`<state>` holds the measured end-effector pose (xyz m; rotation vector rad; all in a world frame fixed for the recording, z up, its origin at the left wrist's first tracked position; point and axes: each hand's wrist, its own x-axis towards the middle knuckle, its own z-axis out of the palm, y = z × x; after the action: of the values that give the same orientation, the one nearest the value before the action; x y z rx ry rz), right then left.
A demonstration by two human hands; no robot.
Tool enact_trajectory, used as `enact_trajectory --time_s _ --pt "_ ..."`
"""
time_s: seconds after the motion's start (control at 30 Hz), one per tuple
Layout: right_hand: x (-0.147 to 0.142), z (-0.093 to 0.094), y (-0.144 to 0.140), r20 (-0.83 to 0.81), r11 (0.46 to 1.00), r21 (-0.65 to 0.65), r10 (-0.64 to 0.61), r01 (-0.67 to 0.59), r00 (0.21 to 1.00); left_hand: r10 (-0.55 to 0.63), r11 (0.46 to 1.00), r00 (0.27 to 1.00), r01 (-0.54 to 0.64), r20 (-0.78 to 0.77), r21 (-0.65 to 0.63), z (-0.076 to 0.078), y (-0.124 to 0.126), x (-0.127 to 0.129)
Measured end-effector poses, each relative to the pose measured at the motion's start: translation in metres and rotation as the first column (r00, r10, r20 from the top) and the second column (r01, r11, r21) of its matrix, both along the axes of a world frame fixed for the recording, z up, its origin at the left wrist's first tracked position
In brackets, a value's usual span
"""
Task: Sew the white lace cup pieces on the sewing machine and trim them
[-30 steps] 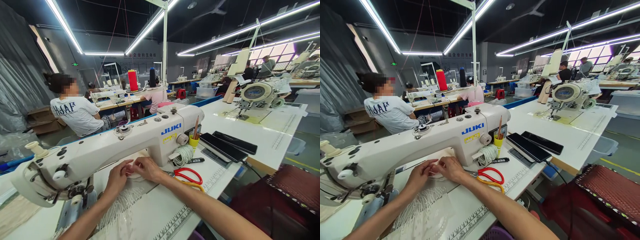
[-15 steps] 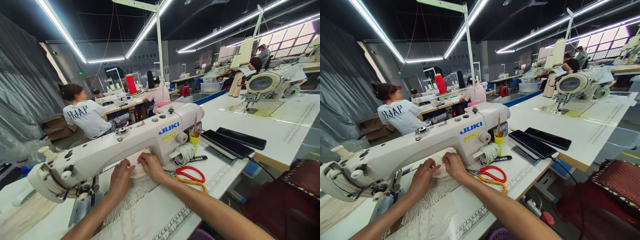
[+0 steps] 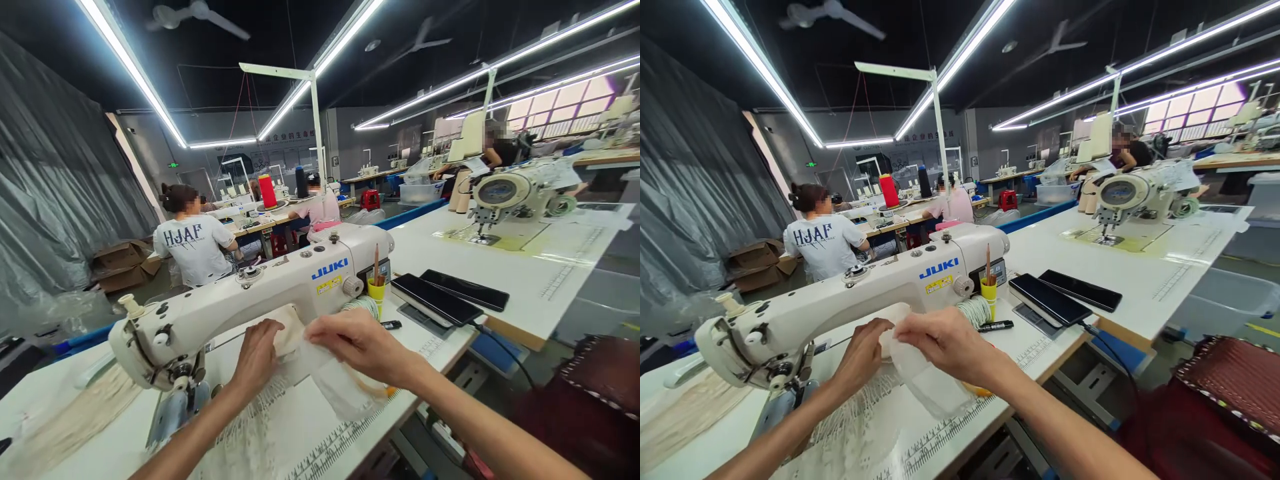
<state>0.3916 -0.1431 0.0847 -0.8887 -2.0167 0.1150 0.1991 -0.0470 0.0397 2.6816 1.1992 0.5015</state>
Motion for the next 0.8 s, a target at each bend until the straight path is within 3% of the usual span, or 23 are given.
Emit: enact_trajectory --time_s 0.1,0.17,0.23,0.33,0.43,0.53,0.63,0.73,0.8 --pt "-0.007 0.007 -0.016 0.206 0.995 -0.069 -0.052 0.068 0.977 -0.111 0.986 0.974 0.133 0.197 -0.101 0.028 -0.043 0.005" --pt "-0.019 0.010 -0.025 0.249 0.978 -0.131 -0.127 0.164 0.960 -0.196 0.904 0.890 0.327 0.412 -0.276 0.042 -0.070 0.005" --pt "-0.030 0.013 -0.036 0.237 0.956 -0.190 -0.176 0.224 0.955 -0.158 0.814 0.854 0.397 0.496 -0.425 0.053 -0.091 0.001" --pt "-0.041 0.015 -0.053 0.240 0.943 -0.281 -0.111 0.179 0.964 0.019 0.769 0.887 0.281 0.461 -0.574 0.063 -0.116 -0.018" --pt "-0.046 0.010 -0.067 0.165 0.905 -0.425 0.071 0.006 0.984 0.179 0.810 0.861 0.146 0.476 -0.568 0.069 -0.137 -0.051" --pt "-0.055 0.000 -0.076 -0.169 0.837 -0.509 0.132 -0.201 0.977 0.268 0.849 0.835 0.031 0.480 -0.527 0.061 -0.155 -0.089" --pt "-0.076 -0.014 -0.081 -0.480 0.743 -0.564 0.060 -0.360 0.875 0.248 0.826 0.845 0.072 0.475 -0.559 0.035 -0.176 -0.119" --pt "-0.106 -0.030 -0.087 -0.476 0.656 -0.635 0.084 -0.408 0.875 0.197 0.715 0.875 0.180 0.442 -0.676 0.004 -0.199 -0.138" --pt "-0.127 -0.039 -0.092 -0.297 0.660 -0.669 0.184 -0.341 0.937 0.218 0.649 0.854 0.234 0.472 -0.724 -0.011 -0.212 -0.145"
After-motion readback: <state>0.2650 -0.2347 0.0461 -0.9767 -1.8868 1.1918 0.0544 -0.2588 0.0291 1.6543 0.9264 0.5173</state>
